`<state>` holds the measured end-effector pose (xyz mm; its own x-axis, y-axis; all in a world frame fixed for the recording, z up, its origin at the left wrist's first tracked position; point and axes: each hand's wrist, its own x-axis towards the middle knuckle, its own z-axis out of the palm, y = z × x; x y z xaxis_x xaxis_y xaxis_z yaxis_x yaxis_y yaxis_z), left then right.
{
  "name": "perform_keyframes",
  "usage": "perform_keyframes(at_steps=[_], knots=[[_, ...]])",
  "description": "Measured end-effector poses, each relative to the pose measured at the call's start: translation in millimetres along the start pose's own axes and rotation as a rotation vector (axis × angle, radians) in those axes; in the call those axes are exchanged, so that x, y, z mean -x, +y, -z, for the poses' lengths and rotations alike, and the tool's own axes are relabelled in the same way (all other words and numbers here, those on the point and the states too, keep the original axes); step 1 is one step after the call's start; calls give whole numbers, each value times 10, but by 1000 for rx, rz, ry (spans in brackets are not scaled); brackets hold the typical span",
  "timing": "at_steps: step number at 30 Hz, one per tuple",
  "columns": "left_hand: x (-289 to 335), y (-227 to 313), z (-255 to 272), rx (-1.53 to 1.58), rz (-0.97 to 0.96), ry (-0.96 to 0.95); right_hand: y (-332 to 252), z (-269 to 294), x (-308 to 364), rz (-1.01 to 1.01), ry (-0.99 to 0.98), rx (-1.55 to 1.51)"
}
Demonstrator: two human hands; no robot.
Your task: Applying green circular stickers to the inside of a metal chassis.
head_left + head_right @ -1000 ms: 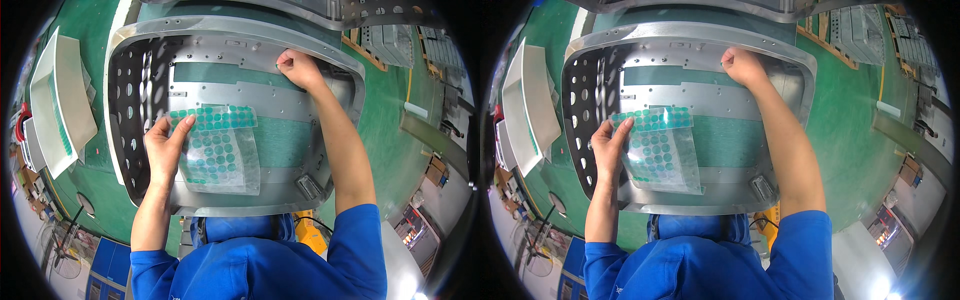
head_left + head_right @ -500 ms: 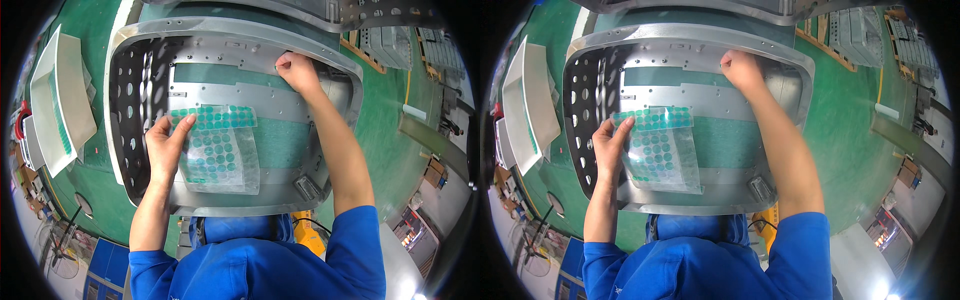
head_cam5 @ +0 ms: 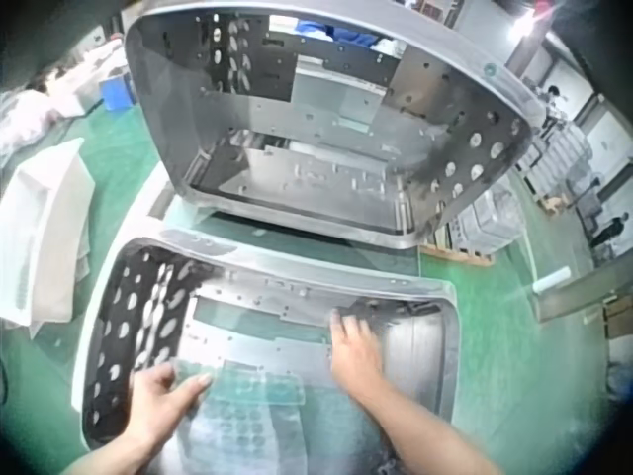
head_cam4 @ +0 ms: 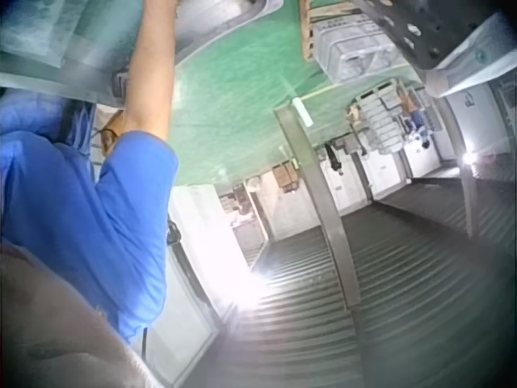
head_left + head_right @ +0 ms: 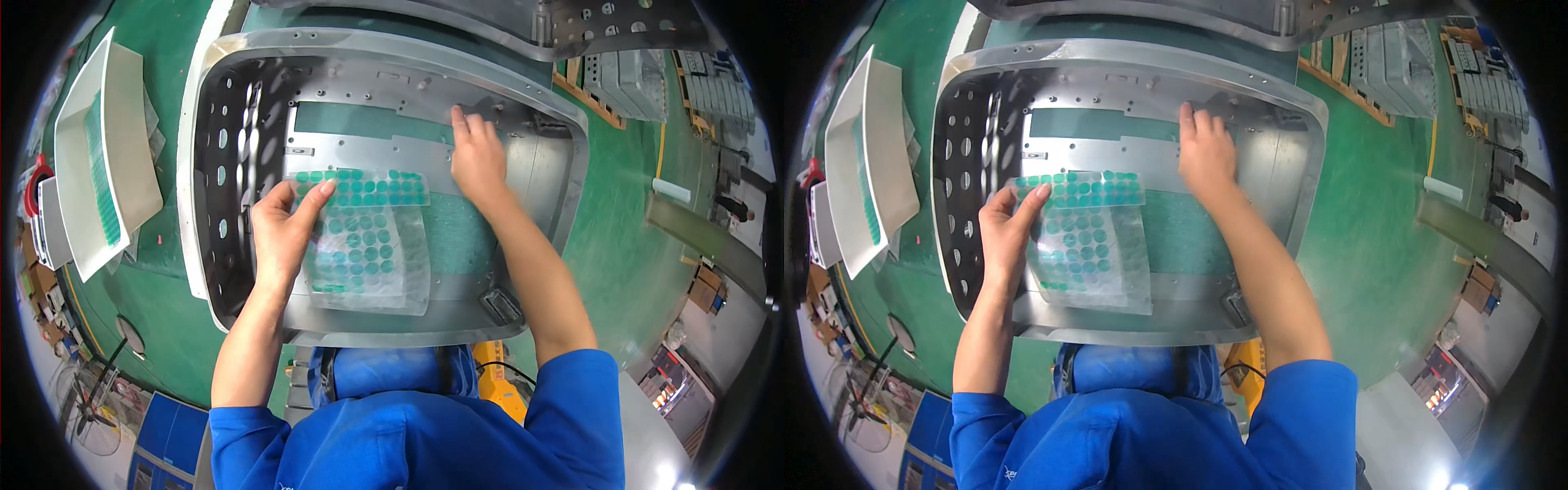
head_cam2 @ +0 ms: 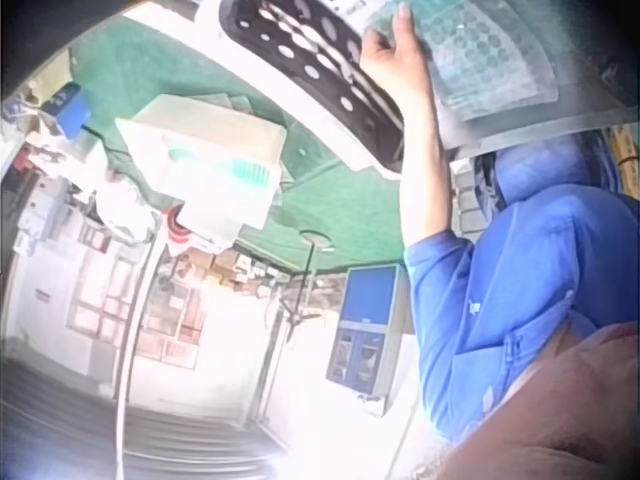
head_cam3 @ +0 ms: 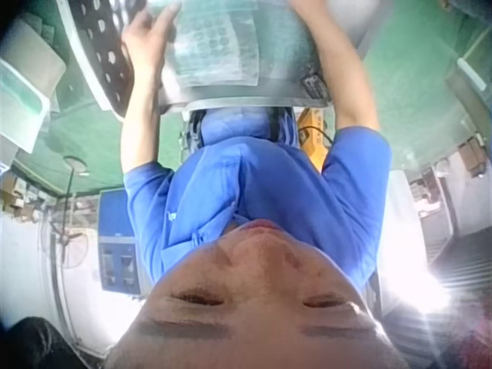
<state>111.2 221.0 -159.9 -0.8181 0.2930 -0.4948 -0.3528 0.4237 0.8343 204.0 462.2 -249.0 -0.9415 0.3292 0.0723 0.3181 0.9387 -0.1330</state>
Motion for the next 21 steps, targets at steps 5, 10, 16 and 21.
perform_keyframes(at_steps=[5,10,16,21], knots=[[65,19,55,83,-35,39,-213,-15,101,-44,-93,26],[151,50,187,-109,-95,23,-312,-87,51,-210,-28,34],[317,55,350,-247,-184,97,-481,-29,15,-365,-111,-45],[414,-18,224,153,-182,26,-519,-145,15,-494,-68,-217]])
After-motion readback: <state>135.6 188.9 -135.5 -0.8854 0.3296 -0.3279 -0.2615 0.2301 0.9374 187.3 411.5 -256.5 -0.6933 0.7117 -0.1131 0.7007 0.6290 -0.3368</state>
